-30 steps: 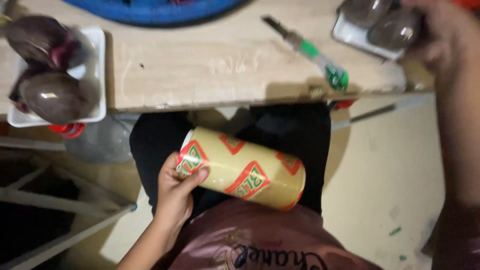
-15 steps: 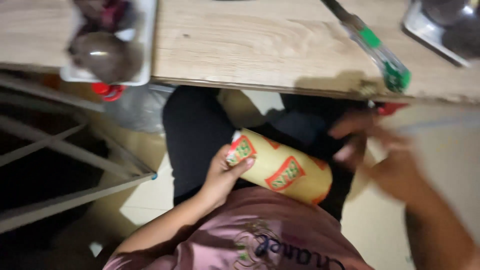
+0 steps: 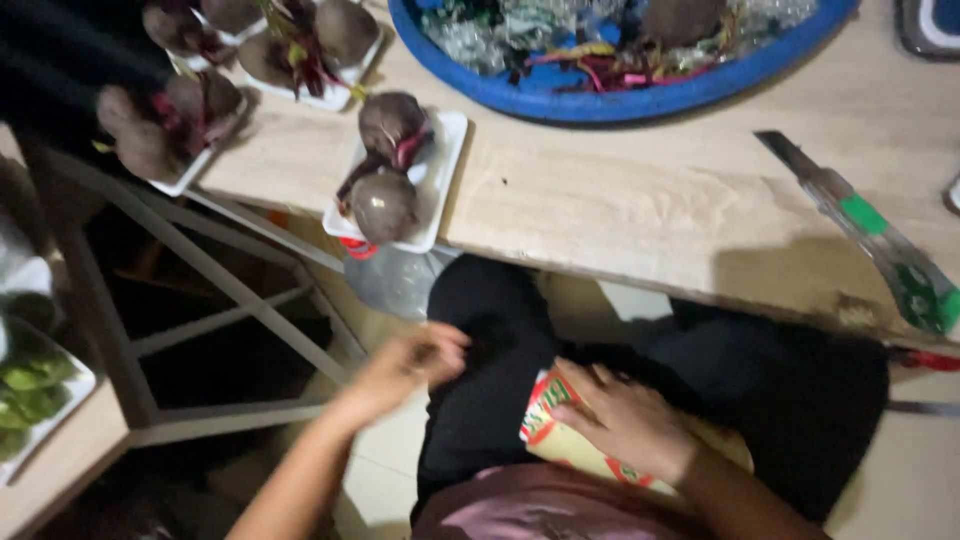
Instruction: Wrapping trays of beetroots with plastic stretch film for packaging and retail sale.
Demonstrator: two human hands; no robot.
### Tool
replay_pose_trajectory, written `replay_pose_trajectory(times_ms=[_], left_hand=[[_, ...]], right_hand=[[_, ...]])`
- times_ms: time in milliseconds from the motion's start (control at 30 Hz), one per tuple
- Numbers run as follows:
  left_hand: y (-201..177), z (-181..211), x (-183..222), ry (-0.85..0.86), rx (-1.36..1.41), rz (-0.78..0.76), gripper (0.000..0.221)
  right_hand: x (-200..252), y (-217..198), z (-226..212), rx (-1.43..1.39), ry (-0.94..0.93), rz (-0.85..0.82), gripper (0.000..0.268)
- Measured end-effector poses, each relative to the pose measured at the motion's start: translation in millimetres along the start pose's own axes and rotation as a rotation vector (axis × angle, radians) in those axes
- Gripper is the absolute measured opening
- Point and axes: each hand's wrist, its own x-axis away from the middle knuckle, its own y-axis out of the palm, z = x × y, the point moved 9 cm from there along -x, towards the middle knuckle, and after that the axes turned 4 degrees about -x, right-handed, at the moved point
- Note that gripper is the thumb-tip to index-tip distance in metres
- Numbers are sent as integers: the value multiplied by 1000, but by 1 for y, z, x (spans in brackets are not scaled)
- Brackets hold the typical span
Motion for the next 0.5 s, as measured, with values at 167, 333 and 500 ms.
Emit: replay_pose_trajectory(times_ms=[167, 333, 500], left_hand=[[-194, 16, 13, -139, 126, 745, 16], [-334, -79, 56, -33, 526, 1467, 18], [-408, -203, 74, -388, 992, 1570, 21]], right_hand=[[-11, 14, 20, -66, 5, -35, 69], [-13, 8, 21, -106, 99, -124, 74], [-17, 6, 22, -109, 101, -136, 73]])
